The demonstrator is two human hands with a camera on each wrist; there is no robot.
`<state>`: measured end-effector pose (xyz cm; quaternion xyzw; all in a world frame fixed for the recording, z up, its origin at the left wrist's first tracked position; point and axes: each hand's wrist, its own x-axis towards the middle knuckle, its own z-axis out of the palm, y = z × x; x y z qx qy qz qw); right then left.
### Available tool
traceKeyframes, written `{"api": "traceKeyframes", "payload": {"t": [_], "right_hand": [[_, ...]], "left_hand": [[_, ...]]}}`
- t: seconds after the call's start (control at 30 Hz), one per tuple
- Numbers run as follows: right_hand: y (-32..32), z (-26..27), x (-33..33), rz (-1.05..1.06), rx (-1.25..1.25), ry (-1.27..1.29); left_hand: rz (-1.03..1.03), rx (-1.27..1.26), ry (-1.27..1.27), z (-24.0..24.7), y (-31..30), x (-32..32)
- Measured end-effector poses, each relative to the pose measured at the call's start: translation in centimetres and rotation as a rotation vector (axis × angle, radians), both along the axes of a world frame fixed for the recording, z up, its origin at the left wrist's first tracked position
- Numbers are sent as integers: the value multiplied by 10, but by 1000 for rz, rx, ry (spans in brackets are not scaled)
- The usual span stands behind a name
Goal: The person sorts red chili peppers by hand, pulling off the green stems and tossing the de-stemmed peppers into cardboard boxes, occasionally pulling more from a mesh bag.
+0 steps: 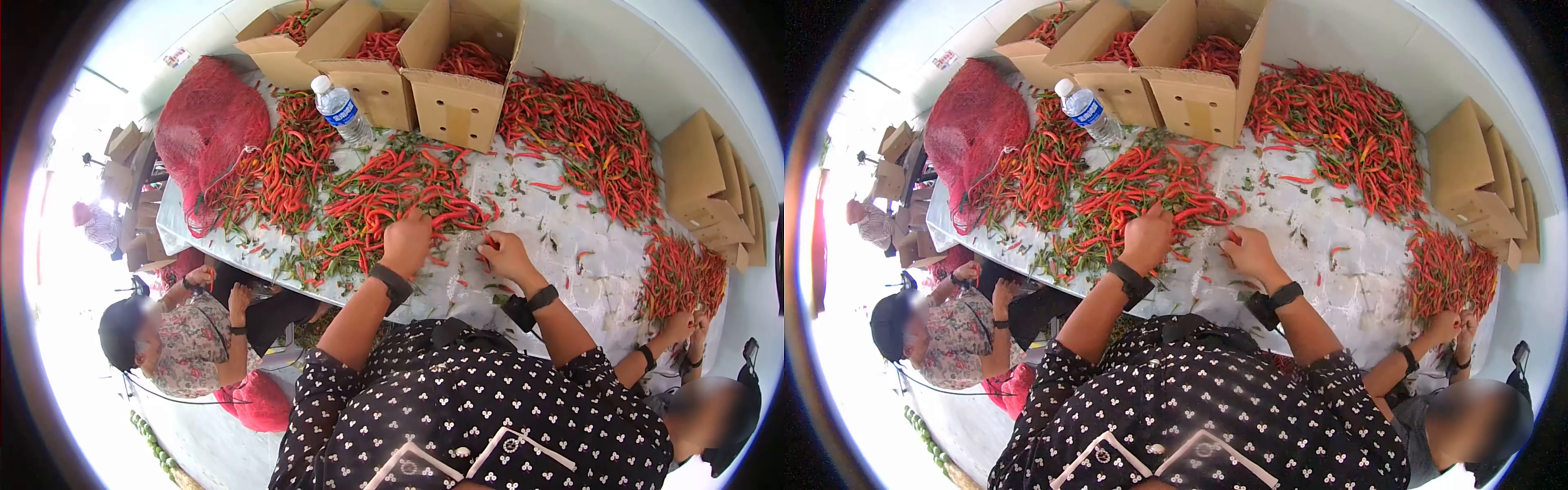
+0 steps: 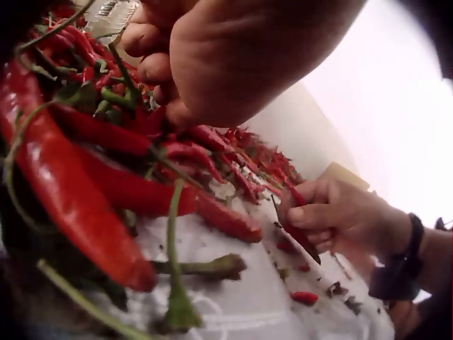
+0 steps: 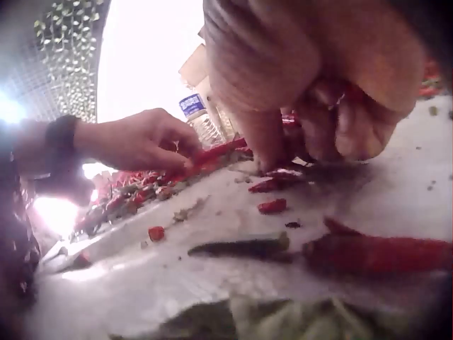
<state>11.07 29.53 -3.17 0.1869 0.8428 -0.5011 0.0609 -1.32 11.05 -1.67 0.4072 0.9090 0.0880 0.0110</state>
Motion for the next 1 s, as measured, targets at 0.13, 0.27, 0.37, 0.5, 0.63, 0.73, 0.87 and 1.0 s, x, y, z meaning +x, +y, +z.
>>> {"api": "traceKeyframes", "payload": {"t": [0.13, 0.27, 0.37, 0.5, 0.63, 0.73, 0.87, 1.0], "right_hand": [[0, 4, -8, -143, -676, -73], [-25, 31, -20, -161, -821, -81], [-37, 27, -27, -128, -780, -43], [-46, 22, -29, -90, -742, 106], [-50, 25, -29, -56, -634, 191], [-51, 38, -26, -43, -811, 130], [-41, 33, -22, 0, -1414, 24], [-43, 51, -20, -288, -1363, 39]], "left_hand": [[94, 411, -140, 5, -5, -2], [141, 586, -852, 46, -5, 16], [190, 680, -1084, 60, -6, 22], [276, 627, -1165, 68, -11, 23], [278, 744, -1194, 47, -16, 23], [289, 825, -1596, 27, -25, 15], [222, 1043, -1943, 33, -31, 17], [211, 707, -1592, 39, -40, 12]]}}
